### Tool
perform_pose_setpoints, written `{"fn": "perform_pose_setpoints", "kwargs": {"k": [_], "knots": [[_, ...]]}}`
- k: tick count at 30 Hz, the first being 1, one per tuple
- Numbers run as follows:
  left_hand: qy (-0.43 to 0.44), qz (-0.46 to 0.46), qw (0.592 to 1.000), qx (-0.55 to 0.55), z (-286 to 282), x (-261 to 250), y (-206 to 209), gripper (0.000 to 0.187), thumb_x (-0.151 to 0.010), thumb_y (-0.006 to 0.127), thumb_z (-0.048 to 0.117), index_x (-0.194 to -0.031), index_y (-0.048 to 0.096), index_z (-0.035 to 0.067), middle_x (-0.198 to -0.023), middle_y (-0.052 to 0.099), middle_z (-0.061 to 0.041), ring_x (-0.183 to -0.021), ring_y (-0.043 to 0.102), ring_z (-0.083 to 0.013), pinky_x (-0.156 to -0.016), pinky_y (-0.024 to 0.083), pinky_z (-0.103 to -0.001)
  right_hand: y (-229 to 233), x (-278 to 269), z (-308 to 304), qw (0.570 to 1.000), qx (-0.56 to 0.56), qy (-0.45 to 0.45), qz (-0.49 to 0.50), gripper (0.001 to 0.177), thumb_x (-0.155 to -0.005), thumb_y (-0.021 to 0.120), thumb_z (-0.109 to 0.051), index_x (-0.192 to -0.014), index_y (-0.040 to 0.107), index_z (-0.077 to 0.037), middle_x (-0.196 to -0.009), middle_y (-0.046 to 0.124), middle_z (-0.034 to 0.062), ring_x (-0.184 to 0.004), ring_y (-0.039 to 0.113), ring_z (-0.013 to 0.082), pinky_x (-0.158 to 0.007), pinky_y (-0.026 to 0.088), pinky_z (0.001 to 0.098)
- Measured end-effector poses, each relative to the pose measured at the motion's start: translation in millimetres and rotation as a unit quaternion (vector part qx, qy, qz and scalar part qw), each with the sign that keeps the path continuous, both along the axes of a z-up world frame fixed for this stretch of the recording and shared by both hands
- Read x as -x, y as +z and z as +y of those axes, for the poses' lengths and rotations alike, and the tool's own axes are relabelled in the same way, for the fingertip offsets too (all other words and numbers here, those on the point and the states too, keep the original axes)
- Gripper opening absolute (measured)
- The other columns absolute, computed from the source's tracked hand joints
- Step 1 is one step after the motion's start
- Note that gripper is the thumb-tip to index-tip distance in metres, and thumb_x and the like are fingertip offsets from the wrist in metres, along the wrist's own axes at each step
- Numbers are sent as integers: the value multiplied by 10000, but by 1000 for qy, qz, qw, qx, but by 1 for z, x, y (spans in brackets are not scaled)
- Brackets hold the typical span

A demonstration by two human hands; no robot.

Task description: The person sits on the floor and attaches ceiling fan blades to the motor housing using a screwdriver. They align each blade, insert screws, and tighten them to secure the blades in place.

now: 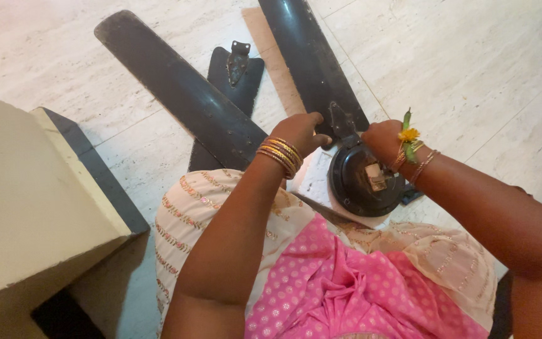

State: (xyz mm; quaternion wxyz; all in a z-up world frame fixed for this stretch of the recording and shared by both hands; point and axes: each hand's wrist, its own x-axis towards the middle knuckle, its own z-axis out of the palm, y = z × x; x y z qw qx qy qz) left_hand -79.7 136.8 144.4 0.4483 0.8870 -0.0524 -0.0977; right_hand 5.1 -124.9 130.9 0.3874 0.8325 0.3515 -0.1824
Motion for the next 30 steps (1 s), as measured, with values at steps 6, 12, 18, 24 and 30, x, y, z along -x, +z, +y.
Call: {"fn": "perform_pose_setpoints", "kwargs": {"k": [6,12,18,24,30], "knots": [[-9,-7,1000,-10,0,0,0,504,-819,780,384,-1196,674,67,-1075,735,-175,-1027,695,-350,-884,531,-445,-4,-1,2,1000,-17,6,24,120,-820,764,-226,-863,783,-116,-934,765,107,-908,763,271,-750,609,386],[-15,-3,999,-28,0,2,1,477,-835,775,397,-1158,685,57,-1064,741,-183,-1030,698,-360,-889,535,-453,5,-50,13,971,-9,-227,71,199,-858,753,-248,-918,797,-63,-975,805,143,-911,781,290,-796,597,410],[3,-21,1000,-12,-2,5,-5,492,-814,778,404,-1165,677,75,-1073,735,-178,-1027,696,-360,-880,536,-457,-27,-24,11,998,60,-19,-3,171,-875,694,-259,-935,791,-133,-978,780,92,-915,767,248,-768,611,379],[-4,-6,1000,-25,-6,0,-5,489,-831,765,415,-1190,679,93,-1117,732,-163,-1061,692,-345,-902,538,-447,-35,-12,11,999,34,29,19,182,-894,677,-254,-897,809,-129,-966,778,102,-931,757,261,-795,601,391],[-4,16,999,-29,-4,0,-4,501,-836,766,404,-1208,673,81,-1116,738,-163,-1055,705,-336,-906,545,-436,-27,-43,23,992,2,-129,12,185,-869,754,-225,-998,796,-100,-1080,763,147,-1008,750,299,-849,599,418]]}}
